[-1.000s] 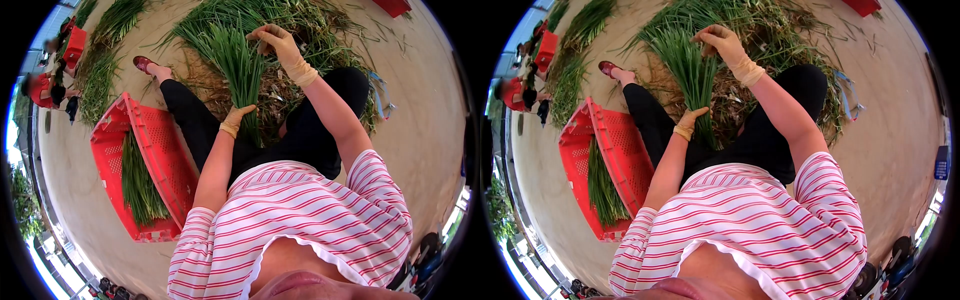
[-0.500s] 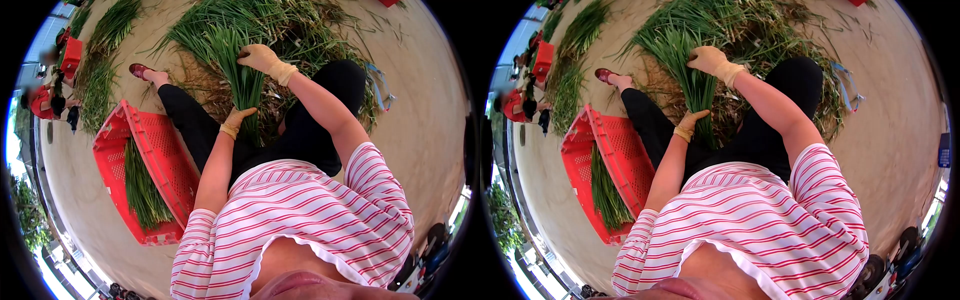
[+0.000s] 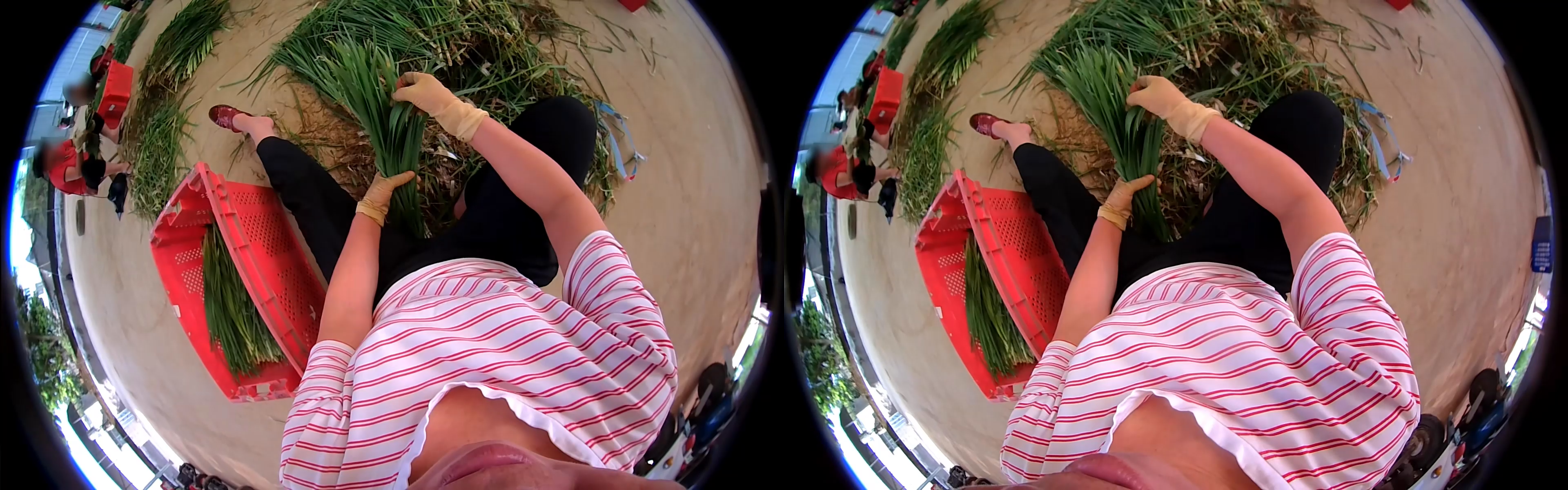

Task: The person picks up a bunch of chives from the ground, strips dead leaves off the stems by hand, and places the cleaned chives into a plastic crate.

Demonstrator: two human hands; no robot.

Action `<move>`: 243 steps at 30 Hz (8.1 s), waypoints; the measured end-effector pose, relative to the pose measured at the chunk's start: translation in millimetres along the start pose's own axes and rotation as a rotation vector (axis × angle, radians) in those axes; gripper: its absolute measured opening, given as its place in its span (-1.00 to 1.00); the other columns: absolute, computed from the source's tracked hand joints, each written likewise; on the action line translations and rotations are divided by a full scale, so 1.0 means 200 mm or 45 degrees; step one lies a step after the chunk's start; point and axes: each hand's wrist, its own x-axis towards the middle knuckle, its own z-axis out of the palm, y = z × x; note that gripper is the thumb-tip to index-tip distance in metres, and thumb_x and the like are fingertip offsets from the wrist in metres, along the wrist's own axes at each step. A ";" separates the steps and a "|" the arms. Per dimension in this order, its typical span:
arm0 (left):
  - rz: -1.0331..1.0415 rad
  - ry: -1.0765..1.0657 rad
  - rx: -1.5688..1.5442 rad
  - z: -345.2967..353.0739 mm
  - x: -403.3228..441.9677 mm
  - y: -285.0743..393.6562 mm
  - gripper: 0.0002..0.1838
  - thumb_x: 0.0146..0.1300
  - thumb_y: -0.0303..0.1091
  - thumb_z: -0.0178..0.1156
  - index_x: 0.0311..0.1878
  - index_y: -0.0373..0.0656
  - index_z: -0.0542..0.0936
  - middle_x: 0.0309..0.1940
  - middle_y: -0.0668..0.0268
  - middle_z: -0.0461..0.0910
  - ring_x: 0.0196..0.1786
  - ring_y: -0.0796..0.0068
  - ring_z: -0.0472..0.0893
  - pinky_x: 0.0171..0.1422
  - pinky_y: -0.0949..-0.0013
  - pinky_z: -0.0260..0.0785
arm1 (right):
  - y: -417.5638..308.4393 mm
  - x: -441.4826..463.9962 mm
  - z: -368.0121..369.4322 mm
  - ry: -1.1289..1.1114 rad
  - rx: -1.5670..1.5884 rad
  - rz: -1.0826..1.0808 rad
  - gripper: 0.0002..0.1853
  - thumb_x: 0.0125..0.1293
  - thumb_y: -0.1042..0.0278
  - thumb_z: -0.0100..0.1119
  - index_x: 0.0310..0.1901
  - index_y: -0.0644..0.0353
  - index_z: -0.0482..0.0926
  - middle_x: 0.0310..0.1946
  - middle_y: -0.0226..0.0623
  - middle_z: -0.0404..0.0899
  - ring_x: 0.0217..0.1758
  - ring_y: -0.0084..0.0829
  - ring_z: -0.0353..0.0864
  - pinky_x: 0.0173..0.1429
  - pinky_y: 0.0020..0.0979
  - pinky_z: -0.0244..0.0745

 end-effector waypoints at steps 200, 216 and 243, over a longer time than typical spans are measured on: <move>0.316 -0.082 -0.815 -0.07 -0.01 0.44 -0.59 0.19 -0.22 0.12 0.04 -0.26 0.43 -0.04 0.13 0.51 -0.10 0.25 0.56 -0.02 0.18 0.46 | 0.02 -0.19 0.24 -0.660 0.447 0.278 -0.56 0.15 0.23 0.20 0.02 0.29 0.45 -0.17 -0.27 0.56 -0.18 -0.46 0.56 -0.03 -0.47 0.47; 0.505 -0.367 -0.306 0.07 -0.27 0.64 -0.42 0.09 -0.33 0.18 0.19 -0.30 0.27 0.06 0.08 0.43 0.09 0.15 0.46 0.14 0.12 0.39 | -0.16 -0.30 0.17 -0.984 0.407 0.017 -0.28 0.12 0.01 0.25 0.19 0.30 0.24 -0.01 -0.24 0.42 -0.02 -0.48 0.48 -0.02 -0.45 0.47; 1.304 -0.093 -0.823 -0.32 -0.35 0.74 -0.56 0.15 -0.37 0.16 0.13 -0.08 0.38 -0.31 0.39 0.49 -0.17 0.48 0.46 0.07 0.23 0.34 | -0.14 -0.22 -0.04 -0.143 0.992 -0.160 -0.48 0.44 0.04 -0.39 -0.10 0.30 0.52 -0.57 -0.44 0.37 -0.52 -0.52 0.27 -0.29 -0.43 0.33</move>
